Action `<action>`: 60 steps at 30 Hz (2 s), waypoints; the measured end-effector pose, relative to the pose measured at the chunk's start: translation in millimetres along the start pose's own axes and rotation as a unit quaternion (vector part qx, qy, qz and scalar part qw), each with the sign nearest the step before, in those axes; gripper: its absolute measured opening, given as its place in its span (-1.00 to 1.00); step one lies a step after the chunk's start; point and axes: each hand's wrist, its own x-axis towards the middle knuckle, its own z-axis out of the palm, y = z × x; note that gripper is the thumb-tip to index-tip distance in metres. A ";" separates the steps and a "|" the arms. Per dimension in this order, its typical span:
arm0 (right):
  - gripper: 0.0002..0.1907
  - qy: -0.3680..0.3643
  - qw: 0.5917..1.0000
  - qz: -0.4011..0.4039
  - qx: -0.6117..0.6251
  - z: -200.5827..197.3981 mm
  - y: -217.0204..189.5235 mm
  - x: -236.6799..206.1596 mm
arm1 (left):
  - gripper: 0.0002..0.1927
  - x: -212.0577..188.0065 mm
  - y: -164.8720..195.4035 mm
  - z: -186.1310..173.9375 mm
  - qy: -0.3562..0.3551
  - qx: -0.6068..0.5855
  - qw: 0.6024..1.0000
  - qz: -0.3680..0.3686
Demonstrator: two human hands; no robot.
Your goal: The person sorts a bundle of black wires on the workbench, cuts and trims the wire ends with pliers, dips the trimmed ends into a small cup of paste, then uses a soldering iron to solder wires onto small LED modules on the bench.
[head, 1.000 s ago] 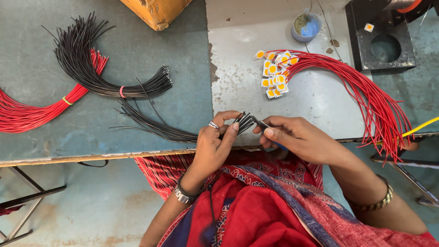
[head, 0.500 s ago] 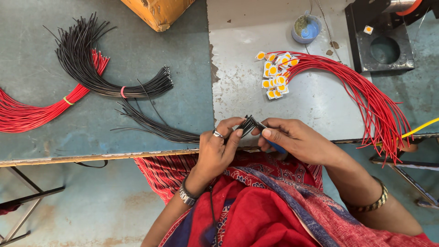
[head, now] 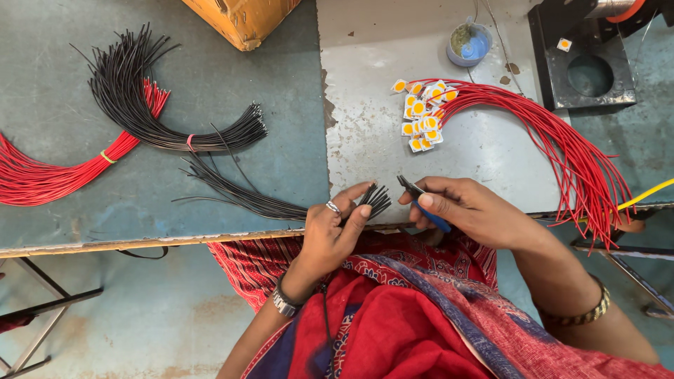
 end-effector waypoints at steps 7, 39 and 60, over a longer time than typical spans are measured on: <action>-0.56 0.002 1.000 0.021 0.005 0.6 0.1 0.5 | -0.73 1.6 -1.1 -0.4 0.005 -0.020 1.000 -0.015; -0.58 0.180 0.892 -0.195 -0.366 -36.5 -66.0 116.3 | -0.82 16.5 6.1 9.5 -0.003 0.101 0.994 0.049; -0.55 0.121 0.965 -0.190 0.135 5.2 6.8 73.8 | -0.85 42.2 -4.5 24.2 0.114 -0.019 0.993 0.030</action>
